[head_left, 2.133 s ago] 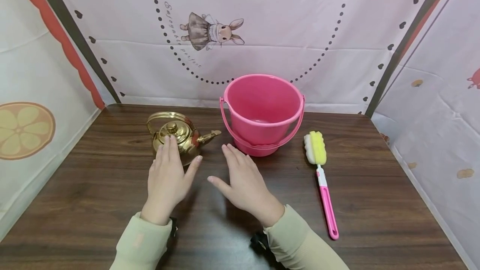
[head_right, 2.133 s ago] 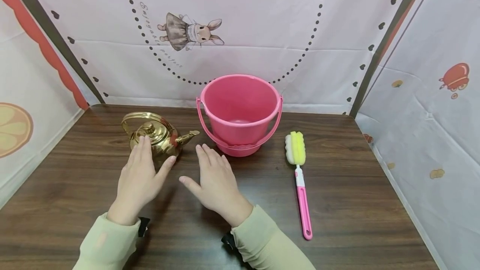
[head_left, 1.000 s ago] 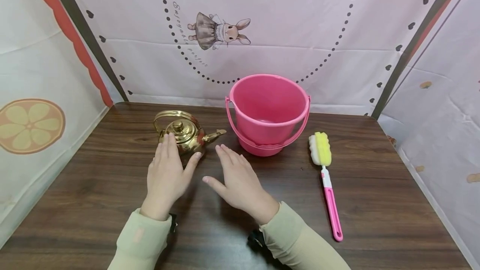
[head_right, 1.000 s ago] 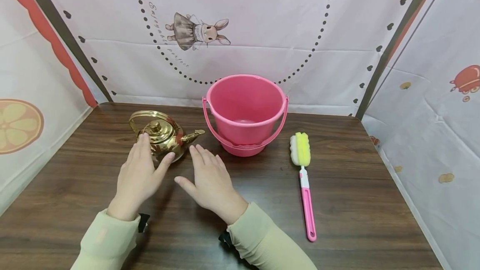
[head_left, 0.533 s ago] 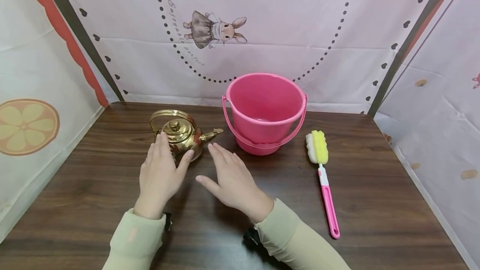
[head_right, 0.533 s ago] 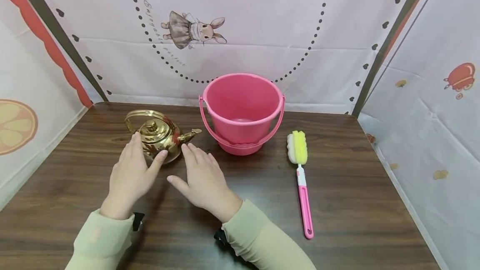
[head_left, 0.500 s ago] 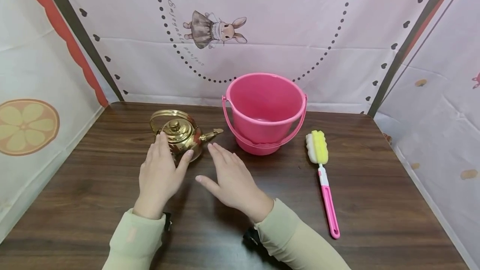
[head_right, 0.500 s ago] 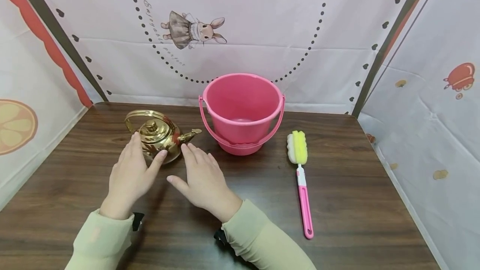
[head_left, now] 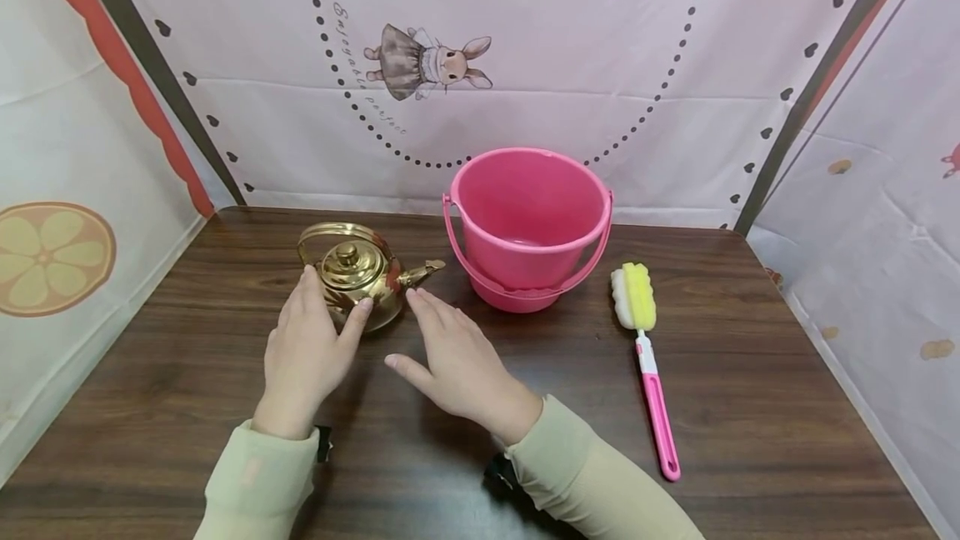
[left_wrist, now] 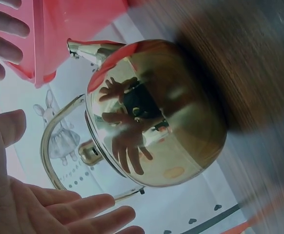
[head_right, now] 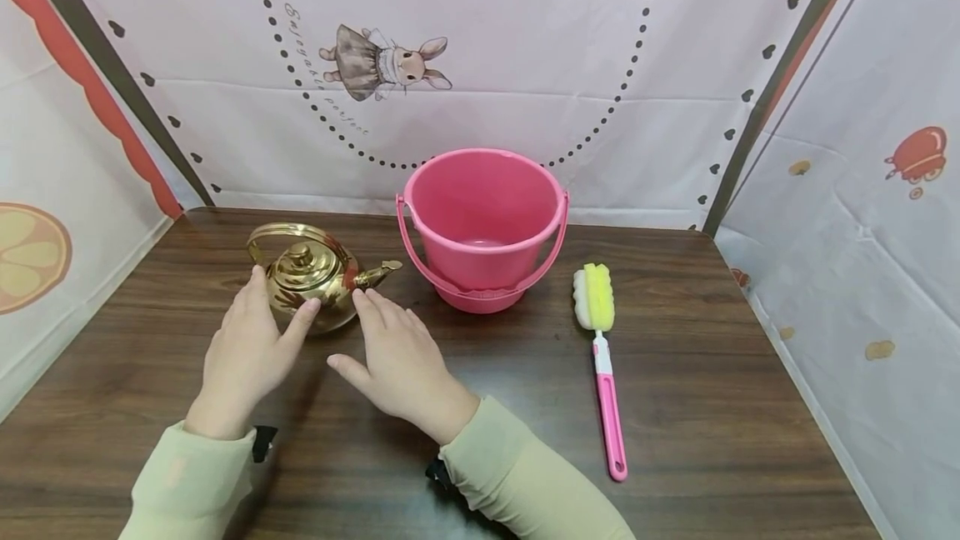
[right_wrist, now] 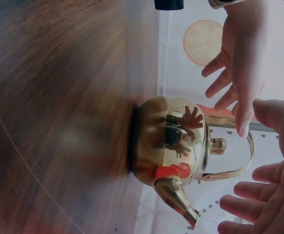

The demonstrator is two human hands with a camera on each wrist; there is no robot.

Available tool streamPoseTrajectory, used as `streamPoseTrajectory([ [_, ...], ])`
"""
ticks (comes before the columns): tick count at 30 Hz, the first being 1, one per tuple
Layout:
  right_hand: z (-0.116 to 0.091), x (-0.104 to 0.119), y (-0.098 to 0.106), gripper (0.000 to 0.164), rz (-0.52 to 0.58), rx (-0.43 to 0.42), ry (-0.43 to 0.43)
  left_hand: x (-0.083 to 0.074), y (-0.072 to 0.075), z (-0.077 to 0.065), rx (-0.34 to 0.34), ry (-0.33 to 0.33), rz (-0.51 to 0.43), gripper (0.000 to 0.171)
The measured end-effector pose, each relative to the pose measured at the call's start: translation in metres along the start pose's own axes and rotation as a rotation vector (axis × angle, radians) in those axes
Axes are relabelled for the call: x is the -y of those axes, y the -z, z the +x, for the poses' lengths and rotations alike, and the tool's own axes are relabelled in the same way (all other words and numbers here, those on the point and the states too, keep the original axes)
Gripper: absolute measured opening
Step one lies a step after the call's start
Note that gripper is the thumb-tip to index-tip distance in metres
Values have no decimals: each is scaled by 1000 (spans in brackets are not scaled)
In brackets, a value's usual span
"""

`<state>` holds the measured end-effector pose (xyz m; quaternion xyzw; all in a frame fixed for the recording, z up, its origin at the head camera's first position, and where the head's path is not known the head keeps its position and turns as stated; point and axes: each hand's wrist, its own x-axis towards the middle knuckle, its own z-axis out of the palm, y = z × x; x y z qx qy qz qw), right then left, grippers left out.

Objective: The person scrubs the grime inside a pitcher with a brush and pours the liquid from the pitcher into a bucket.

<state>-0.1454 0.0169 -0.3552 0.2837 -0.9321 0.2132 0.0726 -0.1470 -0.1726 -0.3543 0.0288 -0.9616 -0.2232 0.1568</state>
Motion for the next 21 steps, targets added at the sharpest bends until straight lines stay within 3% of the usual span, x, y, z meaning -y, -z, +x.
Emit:
streamPoseTrajectory([
  [21,13,6,-3,77,-6,0,48,8,4,6,-55,25,-61,80],
])
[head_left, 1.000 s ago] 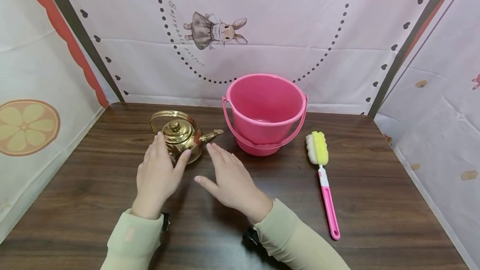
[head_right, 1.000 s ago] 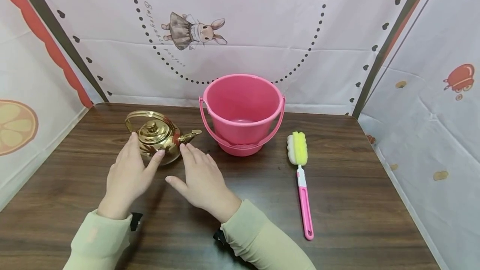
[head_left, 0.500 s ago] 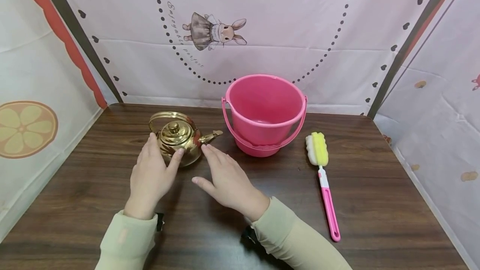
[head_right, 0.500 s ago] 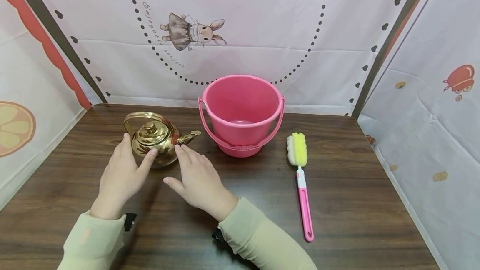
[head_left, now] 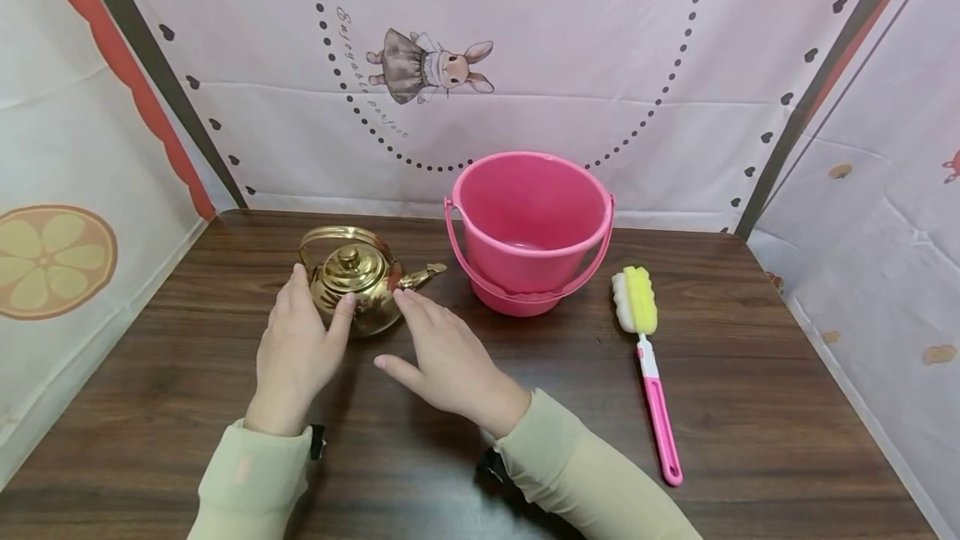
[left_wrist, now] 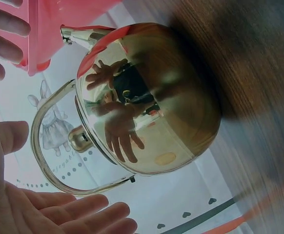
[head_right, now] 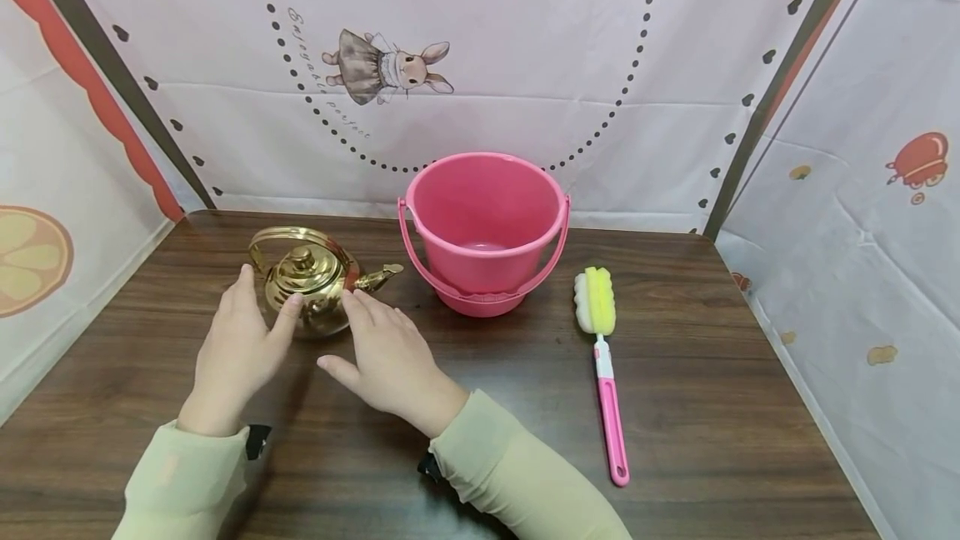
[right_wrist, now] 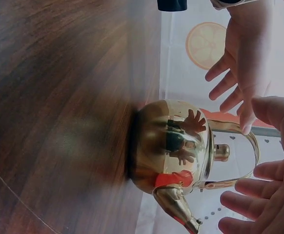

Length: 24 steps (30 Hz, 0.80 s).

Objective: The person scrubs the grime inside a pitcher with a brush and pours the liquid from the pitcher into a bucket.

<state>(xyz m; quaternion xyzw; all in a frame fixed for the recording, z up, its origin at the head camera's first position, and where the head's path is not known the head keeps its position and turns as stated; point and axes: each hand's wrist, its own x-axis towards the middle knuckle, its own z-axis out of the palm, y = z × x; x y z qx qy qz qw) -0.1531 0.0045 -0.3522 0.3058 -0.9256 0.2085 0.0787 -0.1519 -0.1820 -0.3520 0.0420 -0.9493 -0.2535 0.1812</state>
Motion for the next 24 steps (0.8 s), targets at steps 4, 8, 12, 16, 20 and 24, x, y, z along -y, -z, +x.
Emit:
streamPoseTrajectory([
  [4,2,1,0,77,11,6,-1,2,0,2,-24,10,-8,76],
  [8,4,1,0,76,36,6,-3,4,-1,4,-35,22,-9,75],
  [12,5,1,0,75,51,9,-11,4,0,5,-28,29,-16,74],
  [16,7,1,-1,75,52,6,-12,3,1,5,-27,29,-23,74],
  [20,8,1,-2,75,57,-4,-12,3,2,6,-12,43,-34,74],
  [24,9,1,-3,75,64,-4,-16,5,4,7,11,61,-42,75],
])
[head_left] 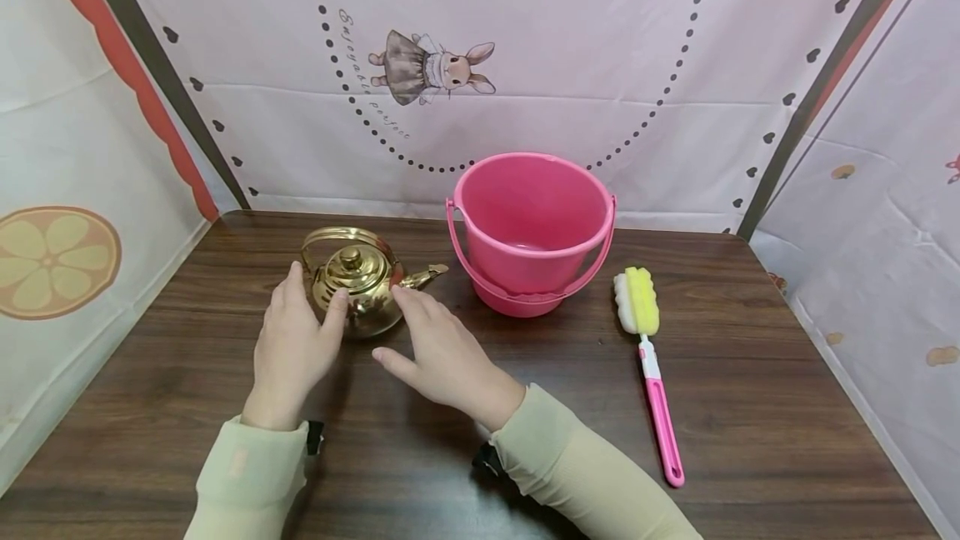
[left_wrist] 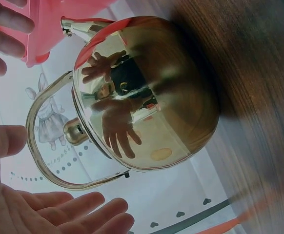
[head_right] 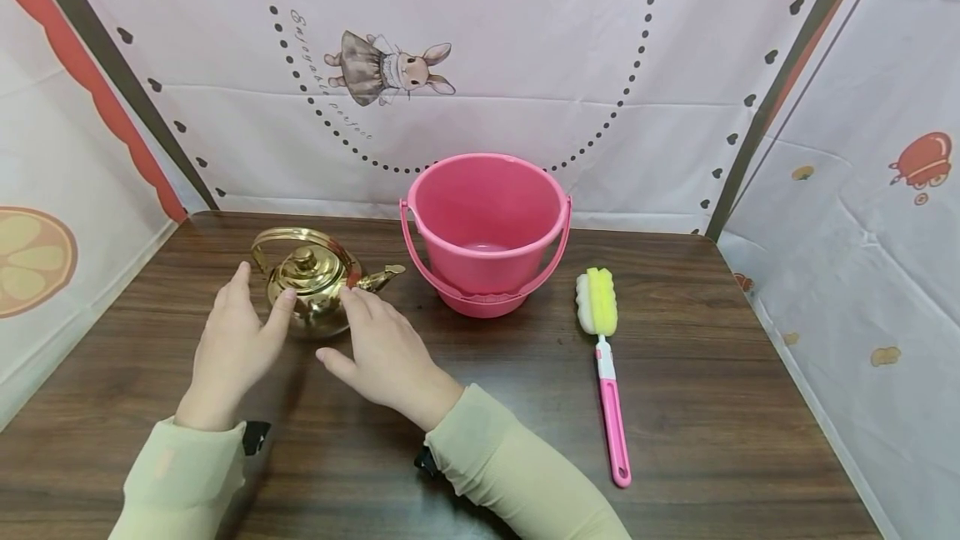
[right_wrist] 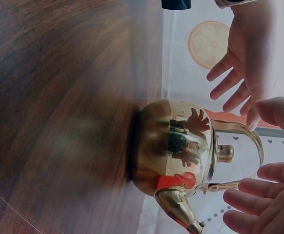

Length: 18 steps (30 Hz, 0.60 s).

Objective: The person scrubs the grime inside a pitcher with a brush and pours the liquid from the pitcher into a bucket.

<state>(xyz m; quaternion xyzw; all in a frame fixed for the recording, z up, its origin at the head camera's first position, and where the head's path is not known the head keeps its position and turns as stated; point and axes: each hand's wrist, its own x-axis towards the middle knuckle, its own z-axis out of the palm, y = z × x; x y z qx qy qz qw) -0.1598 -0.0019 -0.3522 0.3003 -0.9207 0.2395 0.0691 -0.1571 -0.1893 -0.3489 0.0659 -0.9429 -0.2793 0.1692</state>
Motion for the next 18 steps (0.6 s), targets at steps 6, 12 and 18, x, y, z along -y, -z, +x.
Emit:
streamPoseTrajectory([
  [6,1,0,-1,75,11,3,-6,2,1,2,26,19,-2,76],
  [12,1,2,-1,75,17,2,-2,3,3,4,41,25,-22,77],
  [18,3,2,-2,74,18,-9,4,3,5,7,49,30,-47,78],
])
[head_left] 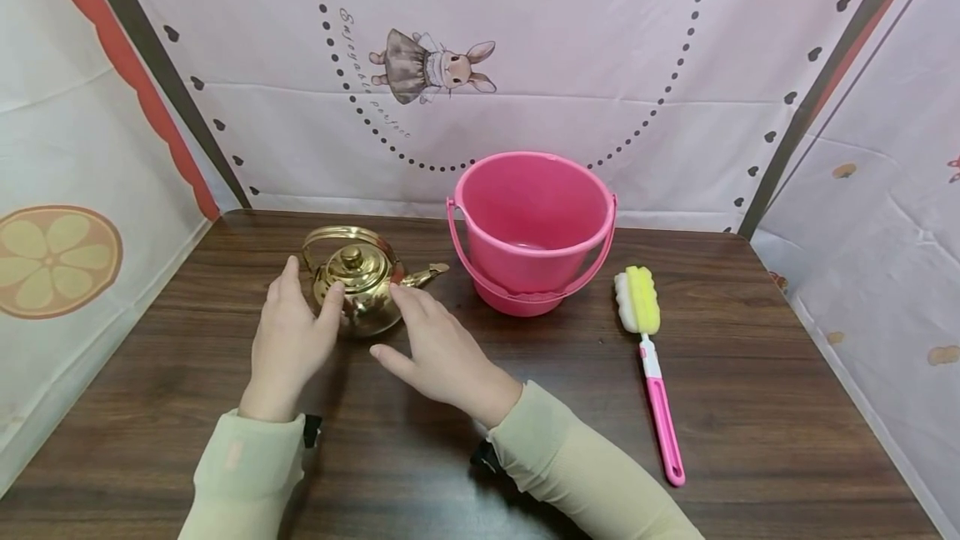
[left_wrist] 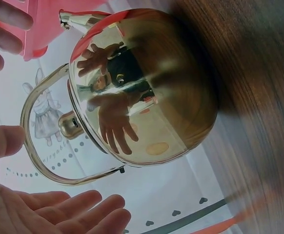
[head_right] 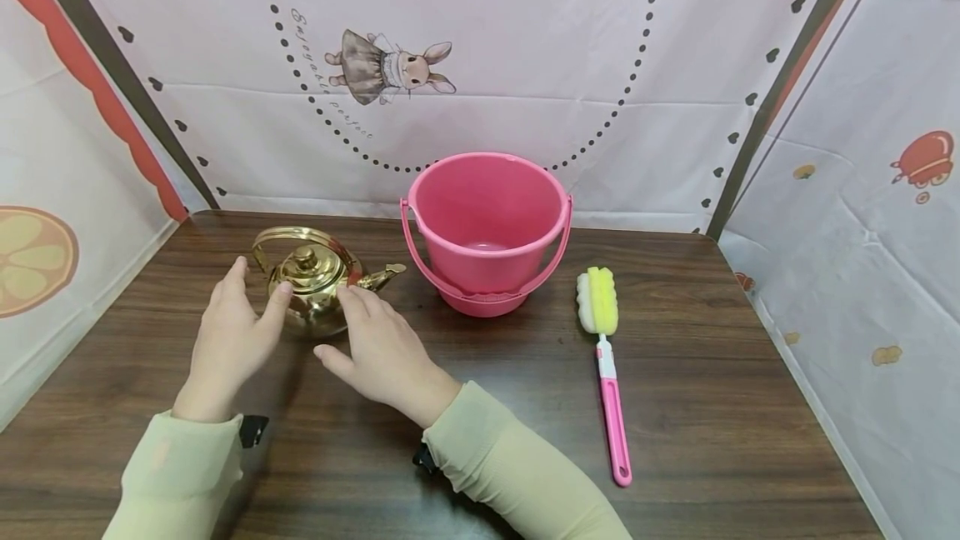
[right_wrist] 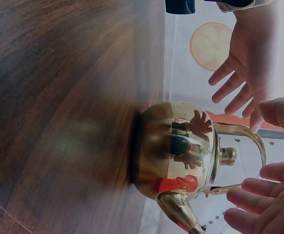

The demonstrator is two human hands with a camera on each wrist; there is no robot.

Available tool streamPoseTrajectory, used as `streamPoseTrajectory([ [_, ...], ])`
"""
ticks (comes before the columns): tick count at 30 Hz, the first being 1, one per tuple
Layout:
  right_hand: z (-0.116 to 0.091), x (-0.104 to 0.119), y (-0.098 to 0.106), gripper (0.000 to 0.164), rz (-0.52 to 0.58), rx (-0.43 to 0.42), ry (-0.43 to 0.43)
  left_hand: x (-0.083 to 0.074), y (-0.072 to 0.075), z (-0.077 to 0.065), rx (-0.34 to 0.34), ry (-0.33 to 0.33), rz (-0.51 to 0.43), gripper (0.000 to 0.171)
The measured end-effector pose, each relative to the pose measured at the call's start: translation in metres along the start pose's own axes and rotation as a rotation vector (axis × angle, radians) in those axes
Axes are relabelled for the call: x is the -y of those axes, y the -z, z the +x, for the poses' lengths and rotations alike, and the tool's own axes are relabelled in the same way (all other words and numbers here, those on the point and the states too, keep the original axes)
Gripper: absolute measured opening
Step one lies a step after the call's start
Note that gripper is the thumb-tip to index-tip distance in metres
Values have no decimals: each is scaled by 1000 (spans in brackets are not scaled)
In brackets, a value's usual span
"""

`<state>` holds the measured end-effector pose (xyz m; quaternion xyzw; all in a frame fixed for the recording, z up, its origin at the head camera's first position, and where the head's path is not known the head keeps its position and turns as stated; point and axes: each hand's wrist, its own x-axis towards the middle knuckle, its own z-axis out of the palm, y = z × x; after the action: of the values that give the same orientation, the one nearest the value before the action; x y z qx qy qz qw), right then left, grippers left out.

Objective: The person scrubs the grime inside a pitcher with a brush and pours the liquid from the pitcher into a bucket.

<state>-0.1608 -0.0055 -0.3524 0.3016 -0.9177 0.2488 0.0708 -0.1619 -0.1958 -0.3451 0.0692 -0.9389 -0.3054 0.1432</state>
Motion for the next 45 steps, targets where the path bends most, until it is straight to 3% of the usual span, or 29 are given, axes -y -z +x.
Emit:
streamPoseTrajectory([
  [11,4,1,-3,71,12,-10,2,2,0,3,-51,-27,36,75],
  [19,5,4,-5,69,17,-34,24,3,3,4,-46,-21,57,75],
  [32,14,5,-3,64,24,-47,11,0,10,10,-35,-27,-23,72],
  [45,23,7,-3,64,25,-56,15,-4,10,18,-29,-42,-44,72],
])
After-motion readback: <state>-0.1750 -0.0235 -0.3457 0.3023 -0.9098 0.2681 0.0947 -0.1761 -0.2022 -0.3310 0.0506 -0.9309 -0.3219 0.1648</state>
